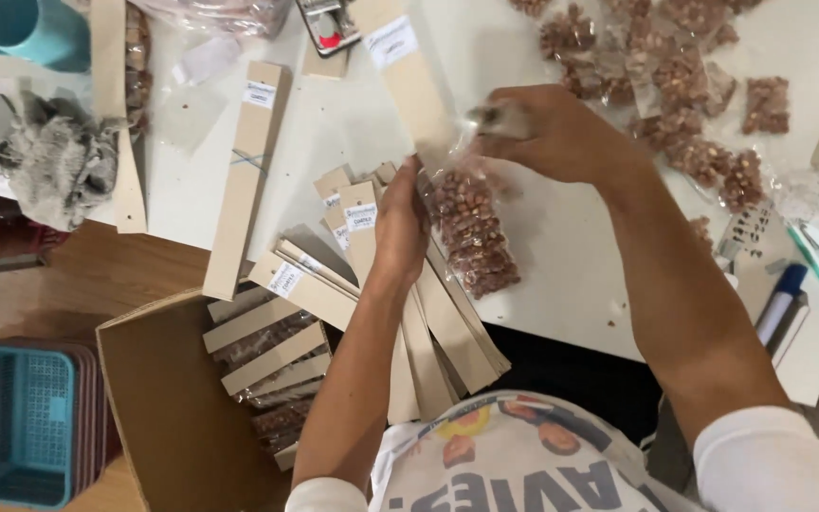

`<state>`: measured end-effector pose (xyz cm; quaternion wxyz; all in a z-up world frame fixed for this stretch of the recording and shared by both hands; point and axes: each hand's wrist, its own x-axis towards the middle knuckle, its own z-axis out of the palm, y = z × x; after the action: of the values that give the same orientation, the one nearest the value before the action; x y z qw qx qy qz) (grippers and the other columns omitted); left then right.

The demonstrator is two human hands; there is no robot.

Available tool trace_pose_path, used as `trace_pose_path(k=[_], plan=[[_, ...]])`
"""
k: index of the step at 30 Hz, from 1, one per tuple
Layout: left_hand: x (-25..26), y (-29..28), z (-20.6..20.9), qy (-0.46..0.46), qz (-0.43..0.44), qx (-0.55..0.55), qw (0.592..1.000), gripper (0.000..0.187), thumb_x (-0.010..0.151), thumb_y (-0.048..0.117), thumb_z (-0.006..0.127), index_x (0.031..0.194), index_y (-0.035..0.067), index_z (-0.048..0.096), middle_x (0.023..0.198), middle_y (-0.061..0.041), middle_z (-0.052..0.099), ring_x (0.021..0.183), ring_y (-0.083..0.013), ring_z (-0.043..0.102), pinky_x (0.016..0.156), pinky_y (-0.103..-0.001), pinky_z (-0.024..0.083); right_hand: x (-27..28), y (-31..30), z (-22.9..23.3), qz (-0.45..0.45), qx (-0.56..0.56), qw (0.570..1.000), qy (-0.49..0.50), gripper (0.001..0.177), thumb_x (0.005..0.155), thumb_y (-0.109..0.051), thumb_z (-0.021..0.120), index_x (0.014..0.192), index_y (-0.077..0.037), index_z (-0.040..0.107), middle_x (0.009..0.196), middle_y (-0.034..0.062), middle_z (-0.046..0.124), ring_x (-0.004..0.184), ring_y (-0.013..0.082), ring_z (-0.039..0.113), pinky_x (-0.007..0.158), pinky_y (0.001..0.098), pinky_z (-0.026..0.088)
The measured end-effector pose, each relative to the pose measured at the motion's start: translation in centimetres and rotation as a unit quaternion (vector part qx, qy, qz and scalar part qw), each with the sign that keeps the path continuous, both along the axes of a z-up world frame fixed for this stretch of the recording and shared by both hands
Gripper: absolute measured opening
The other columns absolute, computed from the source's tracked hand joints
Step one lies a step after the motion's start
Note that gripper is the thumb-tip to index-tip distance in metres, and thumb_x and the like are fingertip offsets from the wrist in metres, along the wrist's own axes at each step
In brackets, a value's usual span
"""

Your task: Stapling small plastic bags containing nuts onto cardboard strips for packaging and display.

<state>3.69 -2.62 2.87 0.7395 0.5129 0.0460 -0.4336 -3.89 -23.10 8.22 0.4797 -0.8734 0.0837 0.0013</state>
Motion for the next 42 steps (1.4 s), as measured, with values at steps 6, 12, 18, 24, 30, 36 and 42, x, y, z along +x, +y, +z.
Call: trace_pose_path(k=[6,12,18,24,30,36,42], plan=[[-1.0,-0.3,1.3,-0.207,-0.070,0.087,0.972,0.042,0.093,0.051,0.050,0.087,0.011,0.061,0.087,-0.006,0.063,0.078,-0.0225,0.063,0.076,-0.037,0.046,0.8,1.7,-1.6,-0.069,-0.098,0.992,-0.025,0.044,0.094,-0.051,0.078,0.098,-0.010,0.061,0.071,-0.0003,0.057,0.060,0.0132,0.048,0.056,0.0314,0.034],[-3.2,-1.0,1.4,-0.391,-0.013,0.050,0.919,0.037,0.106,0.037,0.045,0.076,0.016,0.047,0.069,0.006,0.041,0.067,-0.0082,0.040,0.061,-0.028,0.033,2.7,5.9,0.0,-0.325,0.235,0.910,-0.105,0.042,0.091,-0.059,0.058,0.089,-0.017,0.062,0.075,-0.0039,0.063,0.067,0.0072,0.060,0.061,0.0229,0.050],[-3.4,-0.8,0.9,-0.486,-0.098,0.093,0.863,0.032,0.103,0.034,0.053,0.098,0.009,0.074,0.062,0.004,0.054,0.055,-0.0081,0.045,0.051,-0.027,0.036,2.9,6.1,1.3,-0.340,0.347,0.871,-0.077,0.060,0.080,-0.074,0.047,0.064,-0.017,0.050,0.050,-0.0057,0.044,0.041,0.0086,0.043,0.042,0.0236,0.032],[-2.9,-1.0,-0.6,-0.300,-0.061,0.061,0.950,0.033,0.099,0.039,0.055,0.088,0.008,0.061,0.081,-0.003,0.057,0.083,-0.0206,0.057,0.079,-0.037,0.051,2.5,-2.5,-5.3,-0.221,-0.102,0.959,0.146,0.032,0.089,-0.040,0.055,0.101,-0.011,0.065,0.089,0.0079,0.068,0.079,0.0257,0.064,0.063,0.0386,0.053],[-1.3,-1.5,1.1,-0.006,-0.033,0.119,0.992,0.086,0.083,0.044,0.062,0.158,0.012,0.032,0.164,-0.015,0.033,0.148,-0.0313,0.037,0.121,-0.045,0.030,-1.6,-7.9,-7.5,-0.212,-0.333,0.919,0.019,0.033,0.091,-0.018,0.079,0.120,-0.004,0.072,0.097,0.0135,0.066,0.091,0.0344,0.065,0.069,0.0492,0.052],[-1.0,-1.6,0.7,-0.011,-0.029,0.050,0.998,0.033,0.094,0.032,0.058,0.117,0.011,0.047,0.111,-0.007,0.046,0.099,-0.0192,0.039,0.086,-0.031,0.033,-4.7,-2.2,0.9,-0.010,0.241,0.962,-0.129,0.014,0.109,-0.009,0.057,0.095,-0.010,0.059,0.090,0.0034,0.062,0.080,0.0136,0.066,0.069,0.0271,0.059],[-2.0,-1.7,1.9,-0.143,-0.100,0.004,0.985,0.053,0.099,0.052,0.040,0.116,0.007,0.063,0.105,-0.011,0.069,0.104,-0.0248,0.066,0.092,-0.038,0.054,-2.2,0.5,-0.3,-0.065,-0.077,0.994,-0.041,0.021,0.102,-0.022,0.074,0.095,-0.011,0.057,0.078,-0.0002,0.057,0.069,0.0143,0.047,0.064,0.0335,0.034]])
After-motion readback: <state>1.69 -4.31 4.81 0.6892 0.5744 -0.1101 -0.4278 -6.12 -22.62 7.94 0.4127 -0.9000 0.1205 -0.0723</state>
